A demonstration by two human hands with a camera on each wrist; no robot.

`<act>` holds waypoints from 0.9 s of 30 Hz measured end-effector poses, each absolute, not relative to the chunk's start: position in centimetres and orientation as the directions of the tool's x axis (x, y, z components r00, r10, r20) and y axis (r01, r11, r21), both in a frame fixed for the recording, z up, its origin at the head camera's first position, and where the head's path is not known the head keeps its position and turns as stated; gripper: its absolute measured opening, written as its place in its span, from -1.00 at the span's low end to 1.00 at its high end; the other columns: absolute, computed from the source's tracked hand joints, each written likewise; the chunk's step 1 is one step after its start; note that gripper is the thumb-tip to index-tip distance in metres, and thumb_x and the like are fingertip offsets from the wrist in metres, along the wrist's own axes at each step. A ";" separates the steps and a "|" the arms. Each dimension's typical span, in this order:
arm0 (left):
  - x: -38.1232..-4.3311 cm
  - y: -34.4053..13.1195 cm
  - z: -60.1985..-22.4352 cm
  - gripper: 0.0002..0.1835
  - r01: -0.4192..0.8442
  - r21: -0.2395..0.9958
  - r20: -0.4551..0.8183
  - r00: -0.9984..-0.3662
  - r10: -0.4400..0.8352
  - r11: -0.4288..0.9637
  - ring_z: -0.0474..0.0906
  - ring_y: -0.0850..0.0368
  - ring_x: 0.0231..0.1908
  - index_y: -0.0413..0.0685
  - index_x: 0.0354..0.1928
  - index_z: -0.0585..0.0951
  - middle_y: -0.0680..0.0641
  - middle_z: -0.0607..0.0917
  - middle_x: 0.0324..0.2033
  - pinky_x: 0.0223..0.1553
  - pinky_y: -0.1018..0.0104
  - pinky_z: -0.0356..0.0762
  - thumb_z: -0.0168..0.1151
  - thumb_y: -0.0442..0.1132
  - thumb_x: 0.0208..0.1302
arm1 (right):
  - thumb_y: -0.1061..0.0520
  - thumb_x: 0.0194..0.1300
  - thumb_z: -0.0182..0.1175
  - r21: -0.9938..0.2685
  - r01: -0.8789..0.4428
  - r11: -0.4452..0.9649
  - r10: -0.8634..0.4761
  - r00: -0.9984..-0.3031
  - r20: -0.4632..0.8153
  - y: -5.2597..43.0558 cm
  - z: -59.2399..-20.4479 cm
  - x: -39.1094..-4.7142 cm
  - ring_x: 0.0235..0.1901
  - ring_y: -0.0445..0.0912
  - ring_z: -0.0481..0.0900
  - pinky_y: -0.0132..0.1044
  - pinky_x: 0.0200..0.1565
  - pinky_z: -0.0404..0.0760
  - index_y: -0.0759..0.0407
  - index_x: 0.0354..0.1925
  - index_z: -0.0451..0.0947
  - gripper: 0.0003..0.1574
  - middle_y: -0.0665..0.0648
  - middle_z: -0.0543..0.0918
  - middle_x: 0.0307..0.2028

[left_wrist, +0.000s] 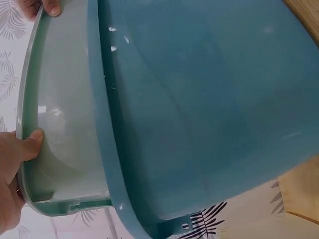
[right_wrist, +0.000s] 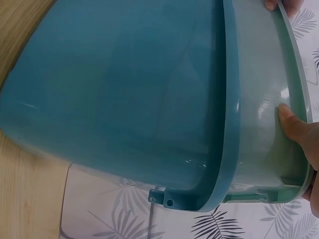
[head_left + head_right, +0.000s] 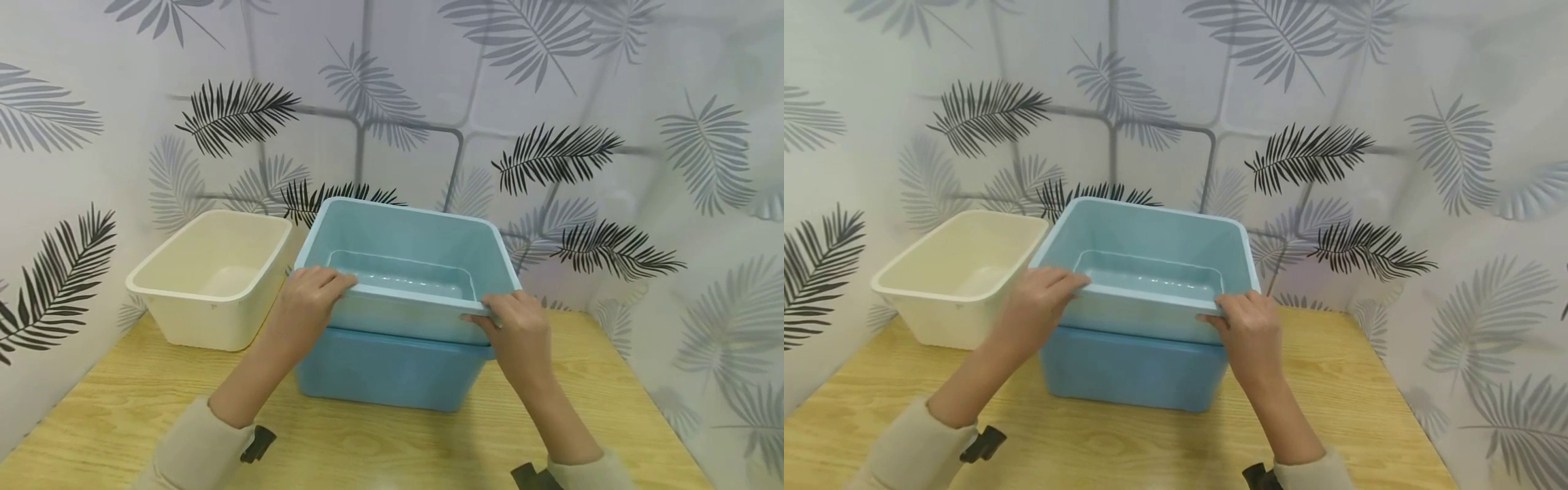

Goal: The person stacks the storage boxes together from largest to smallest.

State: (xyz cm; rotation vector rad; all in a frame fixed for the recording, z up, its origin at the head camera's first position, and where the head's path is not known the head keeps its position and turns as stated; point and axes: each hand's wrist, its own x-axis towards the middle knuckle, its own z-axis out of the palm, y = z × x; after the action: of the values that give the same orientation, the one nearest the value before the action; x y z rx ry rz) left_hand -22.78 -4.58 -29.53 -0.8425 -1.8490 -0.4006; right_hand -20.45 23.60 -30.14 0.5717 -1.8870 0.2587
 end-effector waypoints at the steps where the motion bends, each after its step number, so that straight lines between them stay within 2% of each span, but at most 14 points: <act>1: -22.8 -4.6 -29.6 -0.83 0.708 -0.103 0.900 -0.232 0.368 0.699 0.56 0.05 -0.47 -0.18 -0.36 0.65 -0.04 0.67 -0.50 -0.42 0.23 0.49 0.35 -0.45 -0.08 | 0.13 -0.37 0.46 0.092 -0.501 0.860 -0.266 -0.287 0.920 23.6 -30.2 -20.5 -0.59 0.01 0.44 -0.17 -0.53 0.42 0.30 -0.49 0.57 -0.60 0.15 0.61 -0.62; 11: -22.7 -4.6 -30.5 -0.85 0.715 -0.101 0.907 -0.219 0.359 0.692 0.55 0.06 -0.49 -0.17 -0.38 0.65 -0.03 0.65 -0.53 -0.44 0.24 0.47 0.34 -0.44 -0.07 | 0.10 -0.39 0.45 0.106 -0.499 0.860 -0.275 -0.278 0.920 23.5 -31.0 -20.6 -0.60 0.00 0.45 -0.19 -0.54 0.43 0.29 -0.51 0.55 -0.59 0.14 0.59 -0.65; 27: -23.2 -4.8 -32.4 -0.82 0.714 -0.077 0.895 -0.257 0.363 0.696 0.58 0.07 -0.45 -0.16 -0.37 0.65 -0.02 0.66 -0.52 -0.40 0.24 0.52 0.32 -0.50 -0.08 | 0.15 -0.42 0.48 0.074 -0.492 0.867 -0.270 -0.339 0.901 23.4 -32.5 -20.7 -0.56 0.00 0.46 -0.19 -0.47 0.44 0.30 -0.50 0.57 -0.59 0.13 0.61 -0.62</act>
State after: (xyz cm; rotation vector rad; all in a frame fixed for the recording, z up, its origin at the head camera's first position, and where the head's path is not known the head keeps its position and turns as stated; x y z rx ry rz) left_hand -23.24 -4.84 -32.39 -0.8427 -1.8697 -0.4241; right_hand -20.75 23.42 -32.52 0.5618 -1.9413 0.2537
